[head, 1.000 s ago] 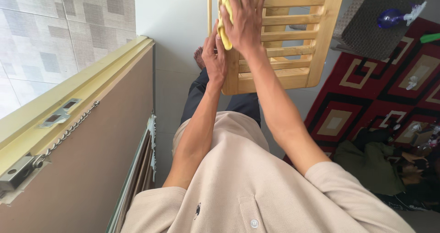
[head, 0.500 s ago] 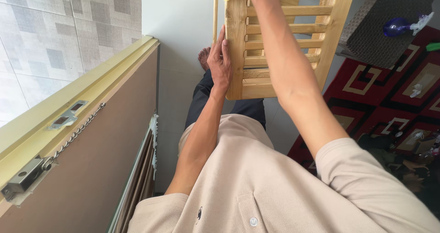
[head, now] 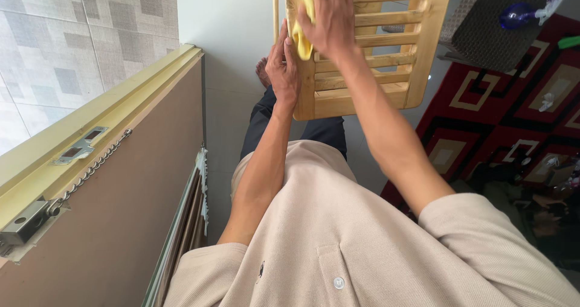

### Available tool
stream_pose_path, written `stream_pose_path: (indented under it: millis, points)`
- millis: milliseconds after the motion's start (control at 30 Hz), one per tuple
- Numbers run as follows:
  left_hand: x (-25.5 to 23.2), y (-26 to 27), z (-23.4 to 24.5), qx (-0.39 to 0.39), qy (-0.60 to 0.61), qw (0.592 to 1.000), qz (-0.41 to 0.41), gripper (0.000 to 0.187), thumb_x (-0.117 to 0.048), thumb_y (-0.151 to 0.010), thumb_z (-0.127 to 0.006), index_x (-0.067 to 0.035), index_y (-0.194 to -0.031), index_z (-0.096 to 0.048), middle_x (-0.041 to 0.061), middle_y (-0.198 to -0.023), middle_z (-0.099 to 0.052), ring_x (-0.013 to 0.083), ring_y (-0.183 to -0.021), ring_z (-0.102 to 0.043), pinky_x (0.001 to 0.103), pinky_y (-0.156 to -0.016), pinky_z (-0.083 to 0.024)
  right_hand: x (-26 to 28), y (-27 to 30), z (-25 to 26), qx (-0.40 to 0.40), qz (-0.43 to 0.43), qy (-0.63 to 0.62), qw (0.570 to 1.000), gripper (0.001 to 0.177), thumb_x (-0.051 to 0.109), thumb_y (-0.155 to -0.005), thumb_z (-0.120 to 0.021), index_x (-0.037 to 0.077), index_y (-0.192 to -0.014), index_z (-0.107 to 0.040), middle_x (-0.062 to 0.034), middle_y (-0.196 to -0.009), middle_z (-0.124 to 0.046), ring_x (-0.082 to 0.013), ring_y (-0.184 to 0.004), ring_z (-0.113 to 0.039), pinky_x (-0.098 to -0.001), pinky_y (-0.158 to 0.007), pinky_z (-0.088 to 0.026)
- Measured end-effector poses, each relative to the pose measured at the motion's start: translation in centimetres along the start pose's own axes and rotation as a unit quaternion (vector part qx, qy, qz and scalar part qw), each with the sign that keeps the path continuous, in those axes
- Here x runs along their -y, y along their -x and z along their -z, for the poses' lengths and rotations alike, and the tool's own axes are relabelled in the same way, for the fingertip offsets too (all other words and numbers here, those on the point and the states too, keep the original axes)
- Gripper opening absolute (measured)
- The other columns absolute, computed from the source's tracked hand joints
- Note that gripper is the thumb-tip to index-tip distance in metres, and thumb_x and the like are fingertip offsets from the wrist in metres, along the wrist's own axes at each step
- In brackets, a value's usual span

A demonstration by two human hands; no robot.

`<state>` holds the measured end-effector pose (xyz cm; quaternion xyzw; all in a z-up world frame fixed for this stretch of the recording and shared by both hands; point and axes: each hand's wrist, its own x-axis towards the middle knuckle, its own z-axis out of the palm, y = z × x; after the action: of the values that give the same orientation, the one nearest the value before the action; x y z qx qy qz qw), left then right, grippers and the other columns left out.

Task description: The person wipes the surface of a wooden chair with a yellow cloth, moving the cloth across the slats and the frame while holding the chair steady.

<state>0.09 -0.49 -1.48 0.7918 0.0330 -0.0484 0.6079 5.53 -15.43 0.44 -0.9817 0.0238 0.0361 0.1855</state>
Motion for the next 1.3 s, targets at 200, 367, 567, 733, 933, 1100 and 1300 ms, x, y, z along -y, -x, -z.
stream_pose_path:
  millis: [200, 367, 567, 733, 933, 1100, 1300]
  points:
    - [1.4, 0.1, -0.3, 0.004, -0.004, 1.000, 0.025, 0.039, -0.031, -0.115, -0.045, -0.020, -0.152, -0.053, 0.011, -0.109, -0.073, 0.0162, -0.092, -0.068, 0.034, -0.085, -0.055, 1.7, 7.4, -0.7, -0.005, -0.012, -0.009, 1.000, 0.083, 0.028, -0.104, -0.066, 0.011, -0.169, -0.018, -0.0165, -0.174, -0.011, -0.0352, -0.162, -0.014, -0.0651, -0.130, -0.006]
    - [1.5, 0.0, -0.3, 0.008, -0.007, 0.999, 0.043, 0.040, -0.032, -0.114, -0.044, -0.021, -0.152, -0.054, 0.006, -0.095, -0.070, 0.0137, -0.082, -0.061, 0.032, -0.077, -0.053, 3.0, 11.1, -0.7, -0.005, -0.041, -0.038, 0.998, 0.084, 0.025, -0.101, -0.067, 0.009, -0.168, -0.020, -0.0179, -0.174, -0.011, -0.0366, -0.162, -0.014, -0.0657, -0.129, -0.009]
    - [0.8, 0.1, -0.2, 0.012, -0.042, 0.997, 0.059, 0.042, -0.035, -0.114, -0.042, -0.022, -0.151, -0.055, 0.004, -0.093, -0.066, 0.0130, -0.081, -0.060, 0.031, -0.076, -0.053, 4.8, 16.2, -0.3, 0.023, -0.077, -0.048, 0.996, 0.083, 0.029, -0.097, -0.066, 0.009, -0.166, -0.024, -0.0198, -0.172, -0.014, -0.0385, -0.160, -0.017, -0.0671, -0.126, -0.011]
    - [0.9, -0.1, -0.4, 0.019, -0.151, 0.987, 0.053, 0.044, -0.026, -0.113, -0.046, -0.026, -0.157, -0.047, 0.008, -0.118, -0.058, 0.0190, -0.099, -0.059, 0.035, -0.090, -0.051, 6.1, 20.5, 0.2, 0.041, -0.101, -0.058, 0.992, 0.078, 0.040, -0.102, -0.061, 0.007, -0.164, -0.027, -0.0211, -0.171, -0.015, -0.0397, -0.159, -0.017, -0.0699, -0.123, -0.010]
    - [-0.8, -0.3, -1.8, 0.022, -0.257, 0.957, -0.130, 0.068, -0.018, -0.108, -0.055, -0.017, -0.166, -0.019, 0.023, -0.168, -0.019, 0.0418, -0.154, -0.030, 0.050, -0.124, -0.033, 5.9, 21.2, -0.4, 0.022, -0.118, -0.060, 0.991, 0.067, 0.037, -0.106, -0.055, 0.009, -0.163, -0.033, -0.0188, -0.172, -0.019, -0.0381, -0.160, -0.018, -0.0713, -0.124, -0.005]
    - [-1.1, 0.0, -1.8, 0.077, -0.200, 0.969, -0.127, 0.062, -0.011, -0.114, -0.047, -0.021, -0.168, -0.020, 0.022, -0.174, -0.012, 0.0417, -0.161, -0.025, 0.048, -0.131, -0.034, 4.3, 18.2, -0.9, -0.027, -0.153, -0.055, 0.986, 0.063, 0.033, -0.111, -0.050, 0.010, -0.166, -0.028, -0.0184, -0.173, -0.018, -0.0403, -0.161, -0.017, -0.0713, -0.126, -0.004]
    - [-1.4, -0.5, -1.5, 0.071, -0.180, 0.971, -0.143, 0.060, -0.006, -0.113, -0.044, -0.021, -0.167, -0.025, 0.021, -0.174, -0.014, 0.0410, -0.163, -0.023, 0.048, -0.132, -0.033, 0.8, 10.5, -1.3, -0.063, -0.130, -0.005, 0.990, 0.062, 0.031, -0.112, -0.051, 0.013, -0.167, -0.027, -0.0159, -0.173, -0.017, -0.0396, -0.161, -0.017, -0.0698, -0.127, -0.003]
